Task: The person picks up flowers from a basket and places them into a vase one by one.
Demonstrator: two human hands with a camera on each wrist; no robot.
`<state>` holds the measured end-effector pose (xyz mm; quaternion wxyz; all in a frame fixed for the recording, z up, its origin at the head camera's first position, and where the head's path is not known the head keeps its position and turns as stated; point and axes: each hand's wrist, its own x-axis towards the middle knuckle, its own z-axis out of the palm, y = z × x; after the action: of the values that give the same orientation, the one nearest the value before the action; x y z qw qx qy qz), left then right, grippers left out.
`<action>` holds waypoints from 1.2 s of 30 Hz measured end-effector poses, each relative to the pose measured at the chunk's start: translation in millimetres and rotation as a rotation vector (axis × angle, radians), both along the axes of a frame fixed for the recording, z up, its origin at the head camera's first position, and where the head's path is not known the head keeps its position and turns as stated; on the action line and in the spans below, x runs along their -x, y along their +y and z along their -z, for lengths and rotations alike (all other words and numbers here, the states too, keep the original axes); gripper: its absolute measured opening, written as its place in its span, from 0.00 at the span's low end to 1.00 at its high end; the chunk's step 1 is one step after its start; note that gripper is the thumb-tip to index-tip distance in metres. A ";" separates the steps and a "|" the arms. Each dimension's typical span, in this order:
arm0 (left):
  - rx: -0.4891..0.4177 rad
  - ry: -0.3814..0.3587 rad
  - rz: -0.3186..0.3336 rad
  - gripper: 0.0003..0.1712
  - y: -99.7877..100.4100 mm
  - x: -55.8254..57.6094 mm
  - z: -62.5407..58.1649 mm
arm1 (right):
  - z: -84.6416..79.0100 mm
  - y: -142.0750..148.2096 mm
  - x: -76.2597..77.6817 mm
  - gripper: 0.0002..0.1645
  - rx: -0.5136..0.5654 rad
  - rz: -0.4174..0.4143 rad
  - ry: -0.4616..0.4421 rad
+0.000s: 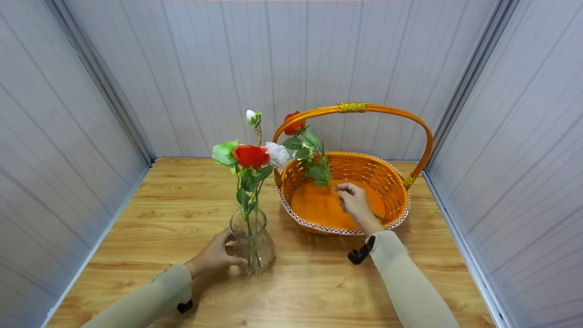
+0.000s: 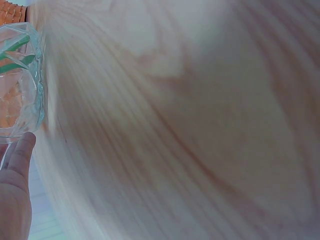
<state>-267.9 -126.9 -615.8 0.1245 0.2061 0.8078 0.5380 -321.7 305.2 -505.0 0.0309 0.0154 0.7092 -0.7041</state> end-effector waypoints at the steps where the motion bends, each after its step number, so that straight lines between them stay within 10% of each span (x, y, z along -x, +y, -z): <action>1: -0.003 0.000 0.000 0.37 0.0 -0.2 0.1 | 0.3 -1.2 -0.4 0.12 0.011 0.001 -0.002; 36: -0.017 -0.017 0.004 0.37 0.1 -1.6 -1.9 | 10.9 -24.9 -11.7 0.10 0.268 -0.279 -0.033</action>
<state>-266.2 -126.9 -613.8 0.1305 0.2040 0.8019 0.5462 -310.0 280.2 -515.9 0.1417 -0.0757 0.6038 -0.7808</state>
